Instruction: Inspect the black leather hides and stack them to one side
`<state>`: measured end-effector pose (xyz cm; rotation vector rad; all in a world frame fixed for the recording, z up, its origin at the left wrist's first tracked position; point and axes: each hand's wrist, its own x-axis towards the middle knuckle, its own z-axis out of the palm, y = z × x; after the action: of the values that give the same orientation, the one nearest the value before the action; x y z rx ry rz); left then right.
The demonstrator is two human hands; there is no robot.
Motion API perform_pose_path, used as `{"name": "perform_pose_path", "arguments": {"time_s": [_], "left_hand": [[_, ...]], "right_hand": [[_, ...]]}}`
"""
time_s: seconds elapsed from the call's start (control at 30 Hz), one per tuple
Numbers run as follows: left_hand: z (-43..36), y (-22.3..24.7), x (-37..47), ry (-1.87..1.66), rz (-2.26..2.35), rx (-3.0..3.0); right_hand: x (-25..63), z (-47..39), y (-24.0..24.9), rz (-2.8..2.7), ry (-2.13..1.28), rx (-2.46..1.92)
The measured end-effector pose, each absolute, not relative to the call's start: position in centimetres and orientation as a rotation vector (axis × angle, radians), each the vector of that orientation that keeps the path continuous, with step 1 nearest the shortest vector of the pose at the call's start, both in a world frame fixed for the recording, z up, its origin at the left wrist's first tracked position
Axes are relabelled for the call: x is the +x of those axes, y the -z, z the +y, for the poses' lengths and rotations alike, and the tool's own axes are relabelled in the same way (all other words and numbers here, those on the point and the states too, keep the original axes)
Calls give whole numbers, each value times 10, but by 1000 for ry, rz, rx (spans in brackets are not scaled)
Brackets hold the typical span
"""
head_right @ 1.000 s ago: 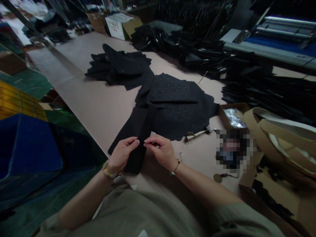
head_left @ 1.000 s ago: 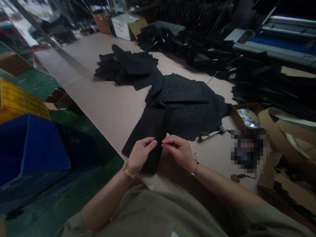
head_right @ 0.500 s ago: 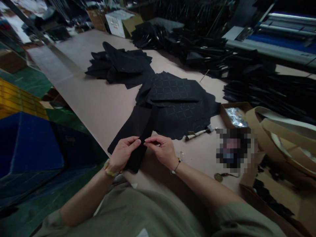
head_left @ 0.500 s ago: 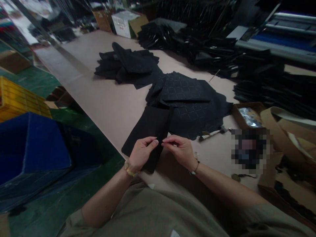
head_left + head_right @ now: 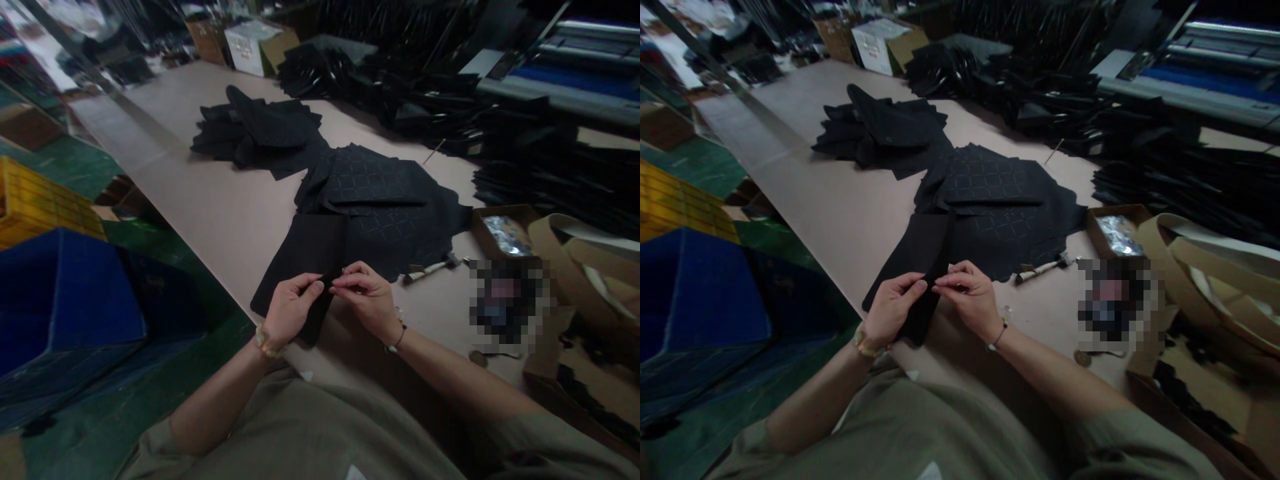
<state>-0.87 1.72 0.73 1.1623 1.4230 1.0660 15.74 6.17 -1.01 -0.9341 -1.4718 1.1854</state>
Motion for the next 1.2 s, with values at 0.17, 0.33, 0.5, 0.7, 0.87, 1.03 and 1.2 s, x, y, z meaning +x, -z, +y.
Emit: {"name": "perform_pose_path", "arguments": {"time_s": [0.17,0.33,0.5,0.7,0.87,1.03,1.2], "left_hand": [[15,-9,-12,-1088,1467,1324],[12,-8,-17,-1153,1456,1636],[10,-11,-22,-1165,1478,2062],[9,-16,-25,-986,1380,2447],[5,-15,-25,-857,1332,2614],[3,-12,-29,-814,1314,2710],[6,-9,-33,-813,1450,2783]], "right_hand": [[159,67,11,-1469,-1326,-884],[163,75,14,-1553,-1489,-804],[172,80,8,-1809,-1026,-856],[186,77,3,-2253,44,-530],[184,80,6,-2408,-60,-336],[179,77,5,-2413,-150,-324],[179,75,3,-2387,-189,-389]]}}
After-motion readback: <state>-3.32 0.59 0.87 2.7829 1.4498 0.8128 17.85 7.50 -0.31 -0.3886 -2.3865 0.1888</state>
